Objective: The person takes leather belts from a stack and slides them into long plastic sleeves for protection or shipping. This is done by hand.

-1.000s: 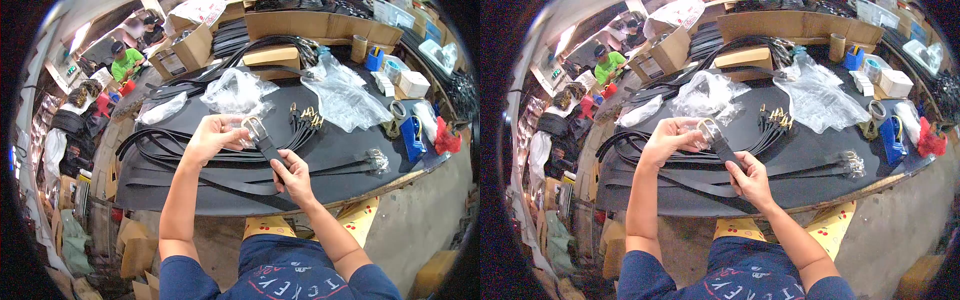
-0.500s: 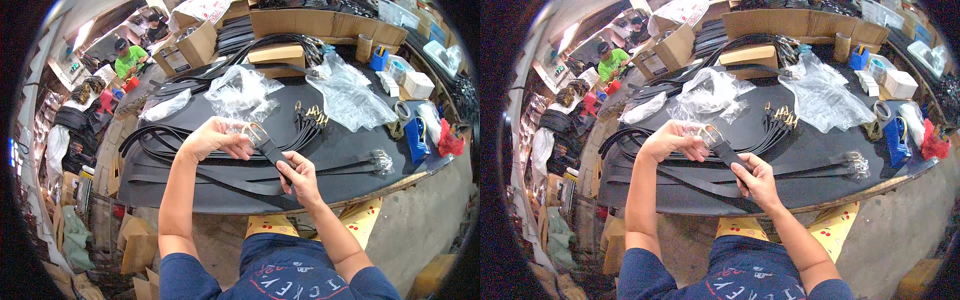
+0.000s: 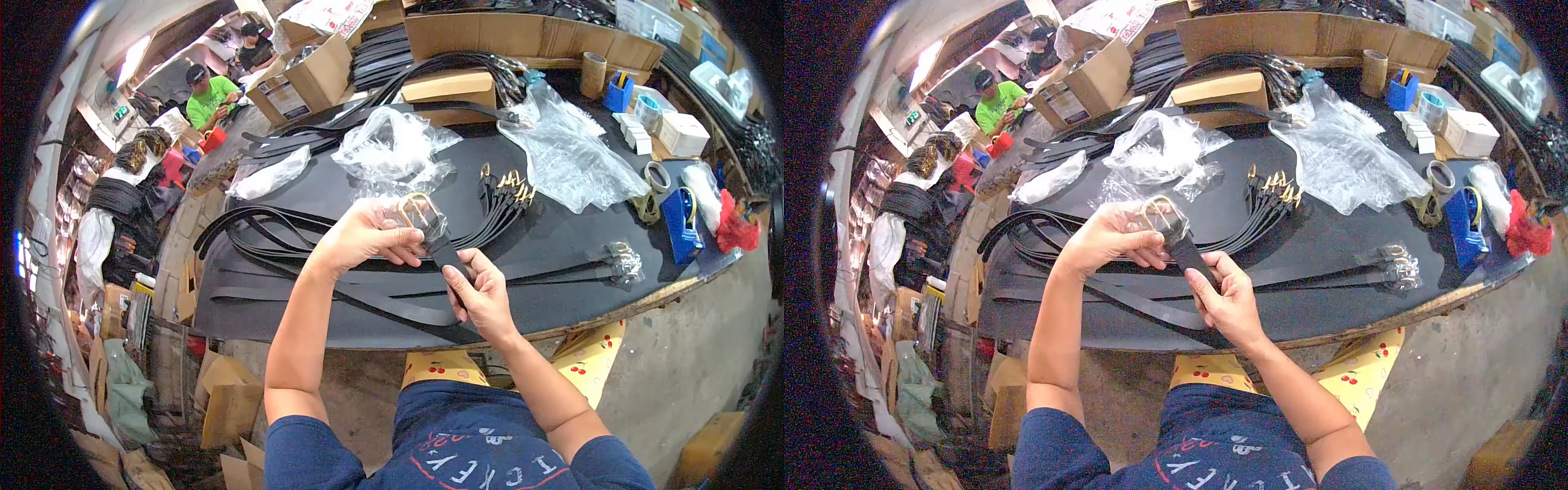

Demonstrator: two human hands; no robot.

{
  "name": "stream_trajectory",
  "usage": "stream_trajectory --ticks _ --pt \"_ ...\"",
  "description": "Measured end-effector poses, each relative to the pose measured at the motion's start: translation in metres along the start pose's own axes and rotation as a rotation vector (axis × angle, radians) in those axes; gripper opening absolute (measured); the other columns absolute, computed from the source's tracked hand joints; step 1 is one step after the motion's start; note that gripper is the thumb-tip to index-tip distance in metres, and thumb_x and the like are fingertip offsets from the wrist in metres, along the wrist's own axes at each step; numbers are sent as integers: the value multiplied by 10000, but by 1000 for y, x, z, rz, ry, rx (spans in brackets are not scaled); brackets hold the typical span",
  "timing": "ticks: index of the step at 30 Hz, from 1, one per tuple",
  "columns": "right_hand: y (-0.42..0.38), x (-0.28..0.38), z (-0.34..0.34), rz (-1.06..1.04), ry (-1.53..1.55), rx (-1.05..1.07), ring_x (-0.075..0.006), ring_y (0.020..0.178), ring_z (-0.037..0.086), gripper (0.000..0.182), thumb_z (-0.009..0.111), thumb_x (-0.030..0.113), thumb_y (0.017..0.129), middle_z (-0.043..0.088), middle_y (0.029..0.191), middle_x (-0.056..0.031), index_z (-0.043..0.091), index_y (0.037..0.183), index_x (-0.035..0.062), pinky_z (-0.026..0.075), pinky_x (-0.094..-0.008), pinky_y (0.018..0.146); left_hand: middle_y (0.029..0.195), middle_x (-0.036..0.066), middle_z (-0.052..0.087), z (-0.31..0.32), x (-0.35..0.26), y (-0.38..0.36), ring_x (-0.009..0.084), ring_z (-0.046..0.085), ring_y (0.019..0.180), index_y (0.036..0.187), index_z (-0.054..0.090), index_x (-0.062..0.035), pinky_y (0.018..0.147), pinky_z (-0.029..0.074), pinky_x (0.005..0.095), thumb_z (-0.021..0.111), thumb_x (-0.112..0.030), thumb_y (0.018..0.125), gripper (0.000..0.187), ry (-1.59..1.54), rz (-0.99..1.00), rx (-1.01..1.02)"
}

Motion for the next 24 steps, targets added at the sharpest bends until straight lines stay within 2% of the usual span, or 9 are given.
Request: stream_trajectory --ticks 1,8,11,13,14,15,16,18,24 --pt "-1 2 0 0 0 0 -43 403 397 168 589 140 918 510 591 14 506 1018 33 307 -184 363 816 145 677 0 -1 0 217 688 692 1230 528 -4 578 552 248 652 -145 859 415 28 1 -8" --pt "0 -4 -4 68 96 4 -55 380 392 184 592 177 918 504 560 5 509 1003 36 303 -200 350 785 140 670 4 -4 -2 193 676 652 1250 509 -18 568 556 258 631 -144 878 412 163 -54 100" --pt "-1 -6 -3 67 159 -37 -60 373 389 183 594 182 918 503 556 2 514 995 36 302 -203 348 772 137 667 13 0 5 184 672 637 1275 494 -30 553 552 257 624 -149 883 429 111 -5 95" --pt "-2 -6 -5 65 177 -67 -62 371 388 181 594 182 918 501 553 2 517 991 35 301 -203 347 769 124 667 18 3 11 178 670 632 1309 471 -47 530 541 249 617 -145 888 456 -78 18 97" --pt "-1 -4 -4 61 164 -64 -63 370 387 175 593 178 919 499 553 1 518 984 34 301 -204 347 697 93 653 19 2 12 151 646 560 1314 467 -26 494 523 238 587 -245 919 468 -61 49 56" --pt "-1 -3 -5 57 151 -62 -63 369 386 169 593 175 919 497 553 1 519 976 34 301 -205 347 697 93 653 16 3 14 151 646 560 1314 467 -26 494 523 238 587 -245 919 468 -63 51 60" --pt "-2 -3 -6 57 150 -64 -63 369 386 169 593 175 919 497 553 1 519 976 34 301 -205 347 649 78 636 10 4 17 135 624 518 1310 468 -7 465 505 229 551 -314 930 496 -106 52 78" --pt "-2 -6 -4 68 42 -7 -63 373 388 160 591 165 920 496 559 1 518 970 32 303 -206 349 536 56 587 2 3 19 100 561 415 1289 477 42 384 440 200 436 -480 943 628 -112 50 59" --pt "-7 -2 2 71 36 -38 -41 375 377 170 573 183 934 497 567 16 532 985 26 282 -194 355 516 70 579 3 0 17 110 562 405 1285 479 39 367 431 199 411 -477 956 616 129 75 21"
Point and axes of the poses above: each hand's wrist, its own y-axis towards the middle knuckle, its own z-axis out of the palm, x = y × z, the point moved 9 cm from there along y, towards the middle knuckle
